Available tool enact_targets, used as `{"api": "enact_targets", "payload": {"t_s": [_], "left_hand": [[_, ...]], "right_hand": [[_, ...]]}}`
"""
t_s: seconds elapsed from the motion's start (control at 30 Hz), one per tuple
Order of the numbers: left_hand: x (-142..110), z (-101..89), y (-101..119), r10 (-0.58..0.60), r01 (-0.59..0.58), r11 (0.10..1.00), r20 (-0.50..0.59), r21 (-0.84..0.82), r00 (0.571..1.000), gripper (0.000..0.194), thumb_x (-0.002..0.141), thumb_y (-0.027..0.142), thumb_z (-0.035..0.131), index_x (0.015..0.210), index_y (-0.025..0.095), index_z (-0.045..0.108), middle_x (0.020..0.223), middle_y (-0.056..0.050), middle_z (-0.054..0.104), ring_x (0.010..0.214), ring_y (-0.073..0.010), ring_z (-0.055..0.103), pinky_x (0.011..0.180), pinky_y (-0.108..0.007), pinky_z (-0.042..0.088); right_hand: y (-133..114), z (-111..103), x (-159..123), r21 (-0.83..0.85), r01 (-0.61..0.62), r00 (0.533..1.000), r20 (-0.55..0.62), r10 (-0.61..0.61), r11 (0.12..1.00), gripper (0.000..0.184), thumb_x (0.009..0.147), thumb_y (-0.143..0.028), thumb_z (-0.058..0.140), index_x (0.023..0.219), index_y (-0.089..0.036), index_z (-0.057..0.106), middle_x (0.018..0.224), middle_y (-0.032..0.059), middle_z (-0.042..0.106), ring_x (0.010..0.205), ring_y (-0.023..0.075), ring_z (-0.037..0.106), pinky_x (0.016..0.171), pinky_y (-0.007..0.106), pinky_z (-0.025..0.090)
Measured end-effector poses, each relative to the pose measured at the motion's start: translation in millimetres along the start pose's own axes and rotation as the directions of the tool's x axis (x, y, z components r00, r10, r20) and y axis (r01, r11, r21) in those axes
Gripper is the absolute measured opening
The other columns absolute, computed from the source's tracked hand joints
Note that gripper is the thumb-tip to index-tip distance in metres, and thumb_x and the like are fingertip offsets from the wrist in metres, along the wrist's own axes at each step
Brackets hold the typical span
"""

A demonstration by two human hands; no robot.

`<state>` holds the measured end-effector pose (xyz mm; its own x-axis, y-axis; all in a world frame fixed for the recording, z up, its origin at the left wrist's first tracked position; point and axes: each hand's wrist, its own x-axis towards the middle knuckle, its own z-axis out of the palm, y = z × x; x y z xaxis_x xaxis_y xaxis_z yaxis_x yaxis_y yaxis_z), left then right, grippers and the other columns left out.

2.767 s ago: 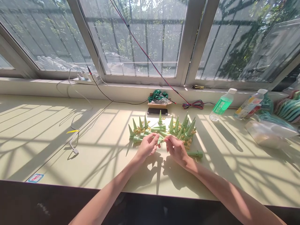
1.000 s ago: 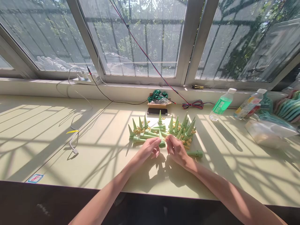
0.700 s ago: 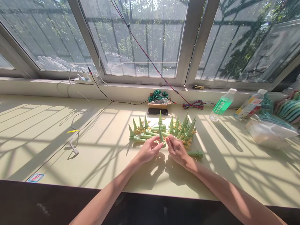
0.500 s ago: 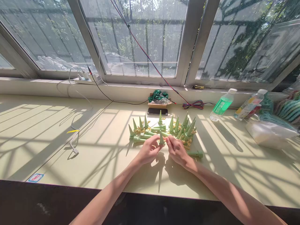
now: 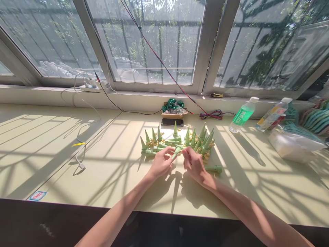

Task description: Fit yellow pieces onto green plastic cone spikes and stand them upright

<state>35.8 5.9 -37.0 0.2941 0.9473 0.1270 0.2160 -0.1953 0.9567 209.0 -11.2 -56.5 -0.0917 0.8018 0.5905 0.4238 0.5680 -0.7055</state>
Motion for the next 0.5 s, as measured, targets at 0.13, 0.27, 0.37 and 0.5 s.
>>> {"api": "enact_targets", "payload": {"t_s": [0.13, 0.27, 0.37, 0.5], "left_hand": [[2.0, -0.7, 1.7, -0.159, 0.173, 0.957, 0.078, -0.234, 0.984, 0.052, 0.087, 0.064, 0.060, 0.076, 0.014, 0.061, 0.071, -0.003, 0.063, 0.040, -0.0085, 0.052, 0.033, -0.019, 0.032], [1.5, -2.7, 2.7, -0.194, 0.271, 0.894, 0.239, -0.356, 0.952, 0.060, 0.088, 0.068, 0.056, 0.069, 0.012, 0.063, 0.058, -0.003, 0.059, 0.036, -0.0079, 0.047, 0.035, -0.020, 0.030], [1.3, -5.3, 0.0, -0.171, 0.282, 0.888, 0.307, -0.363, 0.936, 0.059, 0.089, 0.067, 0.058, 0.066, 0.012, 0.063, 0.056, -0.003, 0.058, 0.035, -0.0062, 0.043, 0.036, -0.021, 0.029], [1.0, -7.6, -0.6, -0.160, 0.255, 0.898, 0.274, -0.360, 0.948, 0.059, 0.088, 0.065, 0.061, 0.060, 0.014, 0.055, 0.054, -0.001, 0.056, 0.036, -0.0058, 0.043, 0.039, -0.021, 0.029]], "right_hand": [[-0.2, -0.4, 0.1, 0.013, -0.019, 1.000, -0.006, 0.019, 1.000, 0.029, 0.107, -0.033, 0.036, 0.082, -0.022, 0.045, 0.051, -0.0079, 0.042, 0.043, 0.0100, 0.043, 0.047, 0.023, 0.033], [-2.9, -1.9, 1.5, 0.017, 0.026, 0.998, 0.057, -0.027, 1.000, 0.027, 0.106, -0.030, 0.038, 0.082, -0.022, 0.047, 0.054, -0.0068, 0.047, 0.046, 0.0106, 0.046, 0.051, 0.024, 0.037], [-6.0, -3.5, 1.8, 0.041, 0.029, 0.995, 0.095, -0.033, 0.999, 0.026, 0.105, -0.030, 0.039, 0.081, -0.022, 0.047, 0.056, -0.0062, 0.048, 0.047, 0.0110, 0.046, 0.052, 0.025, 0.037], [-8.6, -4.9, 1.2, 0.083, 0.007, 0.991, 0.135, -0.019, 0.997, 0.027, 0.105, -0.031, 0.038, 0.082, -0.022, 0.049, 0.056, -0.0059, 0.046, 0.048, 0.0115, 0.043, 0.051, 0.026, 0.035]]}}
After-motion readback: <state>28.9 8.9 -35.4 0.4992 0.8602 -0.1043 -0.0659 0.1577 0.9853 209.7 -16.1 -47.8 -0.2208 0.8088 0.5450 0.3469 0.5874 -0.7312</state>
